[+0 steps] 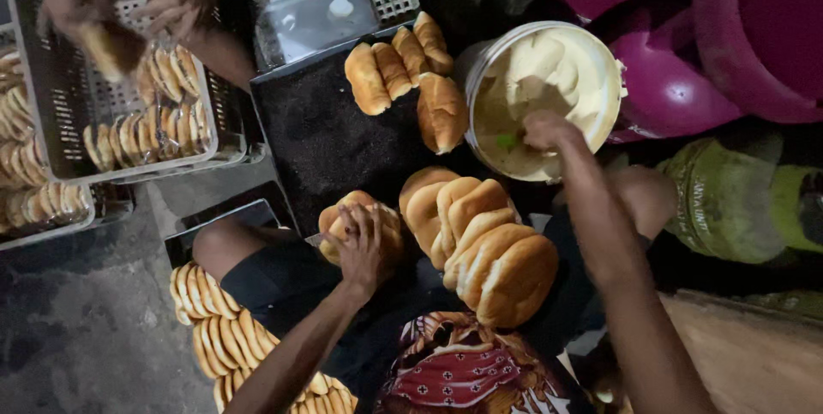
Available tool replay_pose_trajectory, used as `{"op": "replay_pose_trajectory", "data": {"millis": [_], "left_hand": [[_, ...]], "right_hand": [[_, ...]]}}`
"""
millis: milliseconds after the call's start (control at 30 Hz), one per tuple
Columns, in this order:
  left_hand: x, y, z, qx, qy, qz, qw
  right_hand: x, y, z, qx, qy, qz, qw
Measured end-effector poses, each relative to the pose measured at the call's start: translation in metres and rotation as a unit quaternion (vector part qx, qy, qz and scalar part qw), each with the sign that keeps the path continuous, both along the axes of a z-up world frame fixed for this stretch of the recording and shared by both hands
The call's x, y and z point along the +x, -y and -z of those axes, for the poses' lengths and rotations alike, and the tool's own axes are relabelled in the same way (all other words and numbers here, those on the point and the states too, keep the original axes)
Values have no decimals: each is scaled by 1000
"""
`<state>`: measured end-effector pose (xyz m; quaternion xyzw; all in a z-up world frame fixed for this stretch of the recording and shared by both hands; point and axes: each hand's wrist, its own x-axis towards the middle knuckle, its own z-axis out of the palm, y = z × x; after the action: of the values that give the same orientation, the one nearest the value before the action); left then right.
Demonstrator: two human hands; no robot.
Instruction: The person picks up bread rolls one by one and holds them open while using a green spatula to spread a yellow substance from a bucket onto the inside of each roll, before setting them onto a tray.
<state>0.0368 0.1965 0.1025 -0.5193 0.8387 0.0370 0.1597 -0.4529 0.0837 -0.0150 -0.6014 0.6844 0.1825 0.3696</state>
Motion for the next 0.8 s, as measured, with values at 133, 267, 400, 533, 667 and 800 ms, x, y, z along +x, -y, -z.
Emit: {"op": "replay_pose_trajectory", "data": {"millis": [133,267,400,533,667,800], "left_hand": [[7,9,2,-75,-45,22,996],[17,27,-14,82,-320,-59,942],[3,70,6,271,-566,-211,750],[-41,92,-13,424,-710,-437,353],[-81,101,-28,471,-760,-407,186],[-84,109,-17,428,-761,-400,277]], "right_hand": [[-3,-8,-85,-40,10,7,999],[12,-26,-164,-68,-2,-22,997],[47,-38,-205,-77,176,105,976],[98,-36,-209,-279,370,-57,884],[145,-33,-209,-393,297,-106,864],[152,-41,-217,-479,128,-242,834]]}}
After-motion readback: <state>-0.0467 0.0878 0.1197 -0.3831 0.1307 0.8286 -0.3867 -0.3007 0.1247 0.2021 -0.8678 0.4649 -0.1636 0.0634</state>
